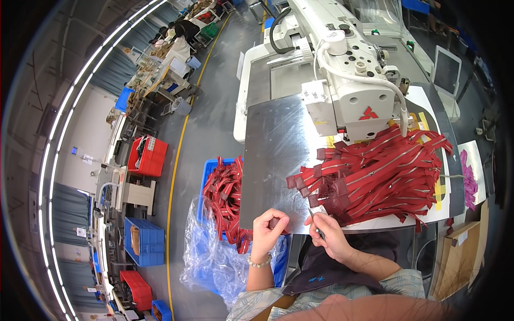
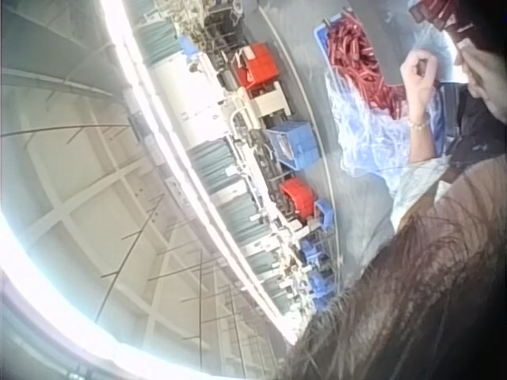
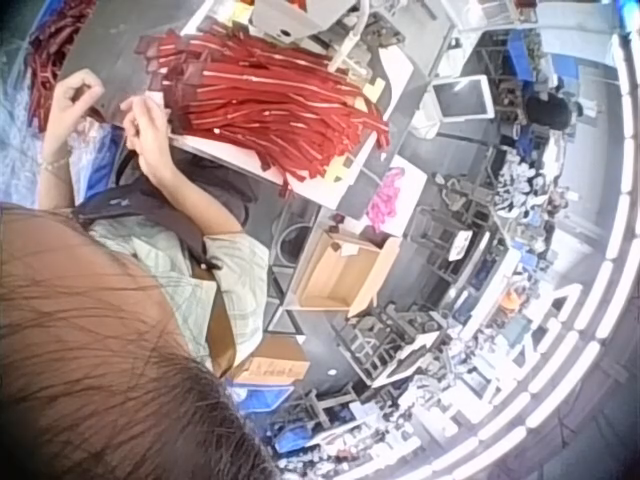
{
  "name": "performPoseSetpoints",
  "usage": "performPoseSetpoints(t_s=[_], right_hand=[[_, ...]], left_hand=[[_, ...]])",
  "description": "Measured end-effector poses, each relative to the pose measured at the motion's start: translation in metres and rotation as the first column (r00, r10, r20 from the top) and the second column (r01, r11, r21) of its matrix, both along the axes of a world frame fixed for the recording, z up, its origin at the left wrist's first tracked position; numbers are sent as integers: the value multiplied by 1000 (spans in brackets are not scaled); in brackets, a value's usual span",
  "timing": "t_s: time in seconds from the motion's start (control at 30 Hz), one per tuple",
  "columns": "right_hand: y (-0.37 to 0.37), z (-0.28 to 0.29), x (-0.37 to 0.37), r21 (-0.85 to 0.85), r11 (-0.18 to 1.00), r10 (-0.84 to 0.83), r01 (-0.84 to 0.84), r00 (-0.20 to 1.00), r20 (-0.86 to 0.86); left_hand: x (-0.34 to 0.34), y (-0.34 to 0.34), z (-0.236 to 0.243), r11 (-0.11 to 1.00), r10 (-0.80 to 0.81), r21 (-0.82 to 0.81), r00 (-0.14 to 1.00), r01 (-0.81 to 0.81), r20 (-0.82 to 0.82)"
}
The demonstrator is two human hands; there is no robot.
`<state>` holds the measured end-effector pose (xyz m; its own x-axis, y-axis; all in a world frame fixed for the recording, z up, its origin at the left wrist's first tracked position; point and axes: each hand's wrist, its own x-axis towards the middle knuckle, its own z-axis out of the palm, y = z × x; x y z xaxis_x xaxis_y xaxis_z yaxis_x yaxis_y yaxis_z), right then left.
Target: Sorting and trimming red leather components in a workshop environment.
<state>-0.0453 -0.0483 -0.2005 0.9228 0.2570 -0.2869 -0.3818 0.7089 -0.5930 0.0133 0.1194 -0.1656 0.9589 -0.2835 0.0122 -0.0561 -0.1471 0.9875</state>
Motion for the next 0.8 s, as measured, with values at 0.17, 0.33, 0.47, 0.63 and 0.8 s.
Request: performPoseSetpoints(t_s=[0.17, 0.33, 0.47, 0.63, 0.8], right_hand=[[0, 1, 2, -13, 1000, -2, 2, 1000, 29], [1, 1, 3, 3, 1000, -13, 13, 999, 36], [0, 1, 2, 1, 1000, -12, 12, 999, 39], [0, 0, -1, 17, 1000, 3, -3, 1000, 29], [2, 0, 1, 23, 1000, -14, 14, 1000, 26]], left_hand=[[2, 2, -5, 1000, -10, 29, 1000, 9, 17], [1, -2, -1, 999, -12, 33, 1000, 13, -2], [1, -1, -2, 999, 1, 46, 1000, -1, 19], [1, -1, -2, 999, 3, 38, 1000, -4, 22], [1, 0, -5, 999, 0, 42, 999, -2, 44]])
